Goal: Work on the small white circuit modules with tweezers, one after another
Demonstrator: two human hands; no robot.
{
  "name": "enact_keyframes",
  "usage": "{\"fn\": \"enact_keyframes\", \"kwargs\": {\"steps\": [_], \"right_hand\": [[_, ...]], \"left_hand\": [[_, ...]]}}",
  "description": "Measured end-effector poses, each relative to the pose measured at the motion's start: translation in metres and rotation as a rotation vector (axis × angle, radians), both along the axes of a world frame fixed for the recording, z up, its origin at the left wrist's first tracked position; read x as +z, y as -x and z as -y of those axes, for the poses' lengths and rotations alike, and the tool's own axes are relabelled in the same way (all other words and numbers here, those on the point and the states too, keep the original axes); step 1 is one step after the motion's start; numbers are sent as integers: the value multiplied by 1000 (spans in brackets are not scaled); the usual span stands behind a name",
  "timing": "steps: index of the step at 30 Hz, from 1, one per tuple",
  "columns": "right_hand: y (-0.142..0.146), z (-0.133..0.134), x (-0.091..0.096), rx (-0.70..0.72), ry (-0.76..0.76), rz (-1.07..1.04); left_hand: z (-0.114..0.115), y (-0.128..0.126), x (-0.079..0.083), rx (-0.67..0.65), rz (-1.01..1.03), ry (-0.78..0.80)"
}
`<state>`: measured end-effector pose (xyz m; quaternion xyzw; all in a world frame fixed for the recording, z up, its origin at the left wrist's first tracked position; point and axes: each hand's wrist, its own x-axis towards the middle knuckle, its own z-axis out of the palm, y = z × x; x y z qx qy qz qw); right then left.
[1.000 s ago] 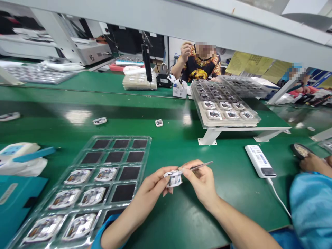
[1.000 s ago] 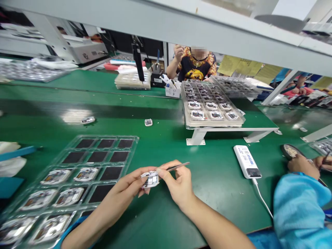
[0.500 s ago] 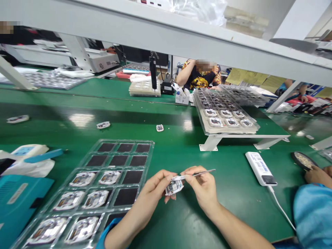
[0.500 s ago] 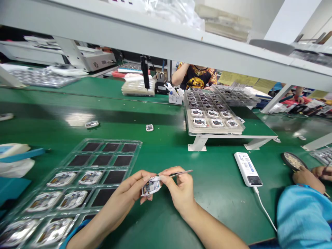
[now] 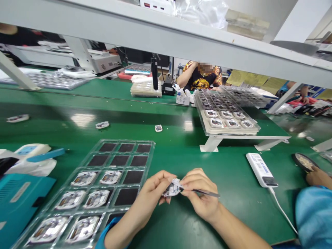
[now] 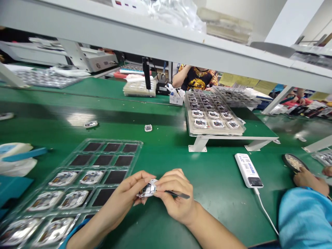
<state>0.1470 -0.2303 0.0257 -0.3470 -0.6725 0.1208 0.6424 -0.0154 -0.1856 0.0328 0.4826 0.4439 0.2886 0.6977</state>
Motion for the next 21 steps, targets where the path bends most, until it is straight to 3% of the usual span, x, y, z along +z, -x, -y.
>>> {"fn": "enact_keyframes", "kwargs": {"steps": [5,16,21], "right_hand": [[-2,-1,-3,8,36,-21],[-5,-1,-9,-10,319,-176],[-6,0,-7,63,413,-194]], "left_hand": [[0,-1,0,-21,-14,-1],[1,0,-3,-62,-34,-25],[-1,-2,-3,-38,-18,-1]]}}
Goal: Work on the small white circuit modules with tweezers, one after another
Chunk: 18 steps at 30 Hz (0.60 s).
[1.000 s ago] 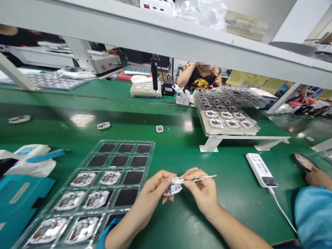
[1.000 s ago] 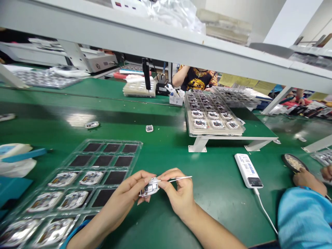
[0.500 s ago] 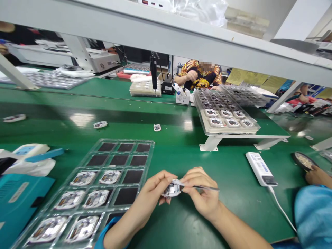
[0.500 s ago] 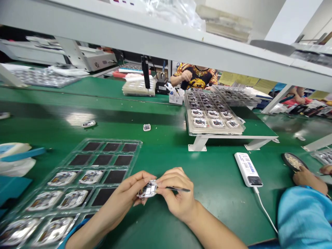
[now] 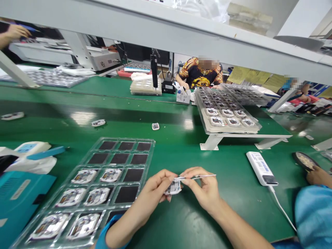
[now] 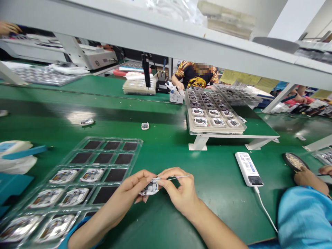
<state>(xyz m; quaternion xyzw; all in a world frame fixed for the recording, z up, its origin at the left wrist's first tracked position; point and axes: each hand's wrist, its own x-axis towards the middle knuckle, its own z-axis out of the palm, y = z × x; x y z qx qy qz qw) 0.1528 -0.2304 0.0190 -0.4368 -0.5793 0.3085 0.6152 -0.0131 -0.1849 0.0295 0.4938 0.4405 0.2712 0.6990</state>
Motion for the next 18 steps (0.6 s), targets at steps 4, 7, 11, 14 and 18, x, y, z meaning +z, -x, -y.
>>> {"fn": "enact_keyframes", "kwargs": {"steps": [4,7,11,14,18], "right_hand": [[0,0,1,52,84,-101],[0,-2,-1,62,148,-213],[1,-3,-6,42,137,-263],[2,-3,-8,15,100,-237],[3,-2,-7,-11,21,-102]], "left_hand": [[1,0,1,14,-2,8],[1,1,0,8,-9,7],[2,1,-1,5,-35,1],[2,0,-1,15,-44,2],[3,-2,-1,46,-23,-6]]}}
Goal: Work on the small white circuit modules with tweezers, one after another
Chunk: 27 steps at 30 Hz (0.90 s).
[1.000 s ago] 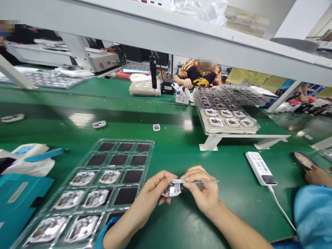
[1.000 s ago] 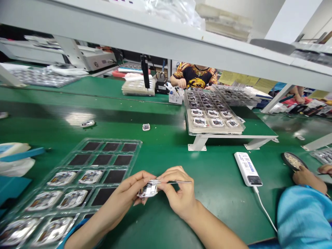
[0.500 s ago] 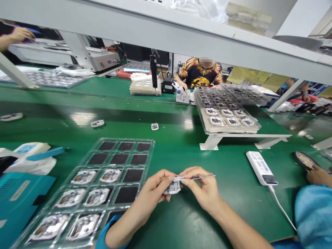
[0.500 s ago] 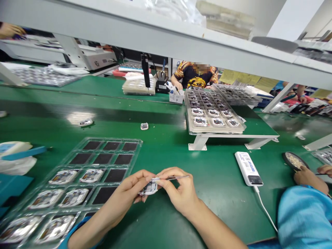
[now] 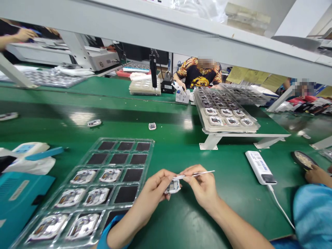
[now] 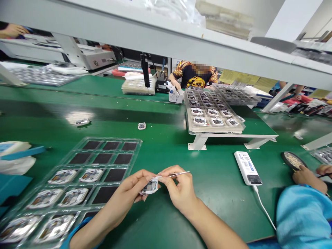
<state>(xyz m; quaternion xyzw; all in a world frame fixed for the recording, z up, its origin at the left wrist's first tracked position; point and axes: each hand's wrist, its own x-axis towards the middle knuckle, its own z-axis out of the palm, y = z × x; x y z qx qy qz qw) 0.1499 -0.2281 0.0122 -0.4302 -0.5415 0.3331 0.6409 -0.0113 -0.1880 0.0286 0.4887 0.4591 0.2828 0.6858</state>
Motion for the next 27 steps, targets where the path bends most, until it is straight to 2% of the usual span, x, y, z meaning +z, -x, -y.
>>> {"fn": "enact_keyframes", "kwargs": {"steps": [4,11,20,24,27], "right_hand": [[0,1,5,-29,-71,130],[3,0,1,-88,-16,30],[4,2,6,-86,-119,169],[6,2,5,-100,-114,123],[5,2,5,-101,-111,112]], "left_hand": [[0,0,2,2,33,7],[0,2,4,-43,53,-14],[0,0,-2,4,91,-21],[-2,0,-4,28,117,-18],[-3,2,-4,-19,115,-46]]}}
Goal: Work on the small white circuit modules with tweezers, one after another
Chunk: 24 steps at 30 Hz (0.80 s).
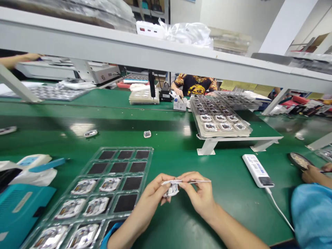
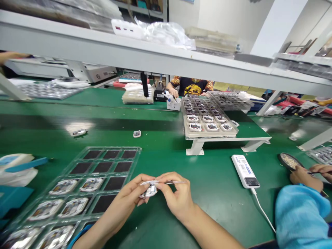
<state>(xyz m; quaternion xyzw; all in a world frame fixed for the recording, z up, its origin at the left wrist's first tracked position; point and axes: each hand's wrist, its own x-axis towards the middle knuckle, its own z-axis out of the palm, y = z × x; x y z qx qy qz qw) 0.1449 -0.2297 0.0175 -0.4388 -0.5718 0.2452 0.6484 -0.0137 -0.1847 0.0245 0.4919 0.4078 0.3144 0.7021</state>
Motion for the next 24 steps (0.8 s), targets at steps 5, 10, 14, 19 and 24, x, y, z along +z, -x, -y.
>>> {"fn": "enact_keyframes", "kwargs": {"steps": [5,10,14,19,24], "right_hand": [[-5,-2,1,-19,17,-36],[-7,-4,0,-34,32,-30],[-7,-1,0,-67,-20,10],[-6,1,1,-54,-117,134],[-3,-3,-4,-68,-178,171]], "left_hand": [[-1,2,-3,-185,71,-91],[-7,4,-8,-178,-3,-233],[-33,4,-6,-225,-283,-499],[-108,-7,-8,-114,-591,-768],[-177,-17,-24,17,-841,-886]]}}
